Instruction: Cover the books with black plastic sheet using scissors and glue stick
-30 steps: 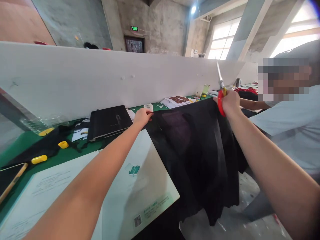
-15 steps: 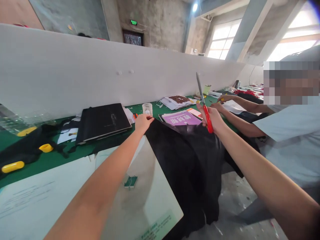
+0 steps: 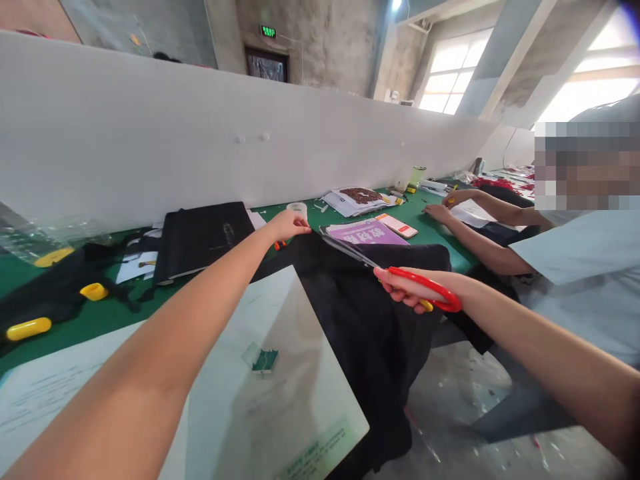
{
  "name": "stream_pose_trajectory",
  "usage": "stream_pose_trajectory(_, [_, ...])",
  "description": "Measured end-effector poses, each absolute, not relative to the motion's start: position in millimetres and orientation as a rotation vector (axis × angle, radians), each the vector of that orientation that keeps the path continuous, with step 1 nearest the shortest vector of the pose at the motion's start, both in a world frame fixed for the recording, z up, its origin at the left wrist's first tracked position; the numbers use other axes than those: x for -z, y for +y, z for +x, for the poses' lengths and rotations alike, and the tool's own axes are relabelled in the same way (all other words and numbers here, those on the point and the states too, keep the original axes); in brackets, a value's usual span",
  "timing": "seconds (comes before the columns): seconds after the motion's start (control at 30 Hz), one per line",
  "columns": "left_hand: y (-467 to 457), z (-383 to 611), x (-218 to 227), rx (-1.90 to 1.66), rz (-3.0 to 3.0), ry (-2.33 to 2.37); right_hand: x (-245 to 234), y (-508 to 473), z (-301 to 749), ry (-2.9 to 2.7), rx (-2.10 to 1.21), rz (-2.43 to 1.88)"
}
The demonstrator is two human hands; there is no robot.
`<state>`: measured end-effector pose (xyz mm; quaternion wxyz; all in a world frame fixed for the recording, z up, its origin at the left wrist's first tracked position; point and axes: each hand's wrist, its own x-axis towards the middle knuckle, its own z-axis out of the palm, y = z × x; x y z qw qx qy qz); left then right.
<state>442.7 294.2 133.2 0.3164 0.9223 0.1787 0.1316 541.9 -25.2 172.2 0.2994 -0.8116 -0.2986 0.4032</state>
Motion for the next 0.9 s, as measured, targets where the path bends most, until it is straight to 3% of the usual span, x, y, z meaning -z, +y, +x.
stream_pose_trajectory(0.27, [289.3,442.7,-160.8,-0.255,2.457,0.339,-182.9,-8.7,565.8,-0.864,-1.163,-2.353])
stream_pose_trajectory(0.73, [281.2,439.6,-159.1,-0.357,2.559,0.383,-169.3,3.2,566.2,-0.961,-1.159,-2.375])
stream_pose_trajectory(0.9, [278.8,439.6,-154.5,-0.406,2.509,0.393,-162.3,5.1,578.5,-1.061,-1.3,-2.393])
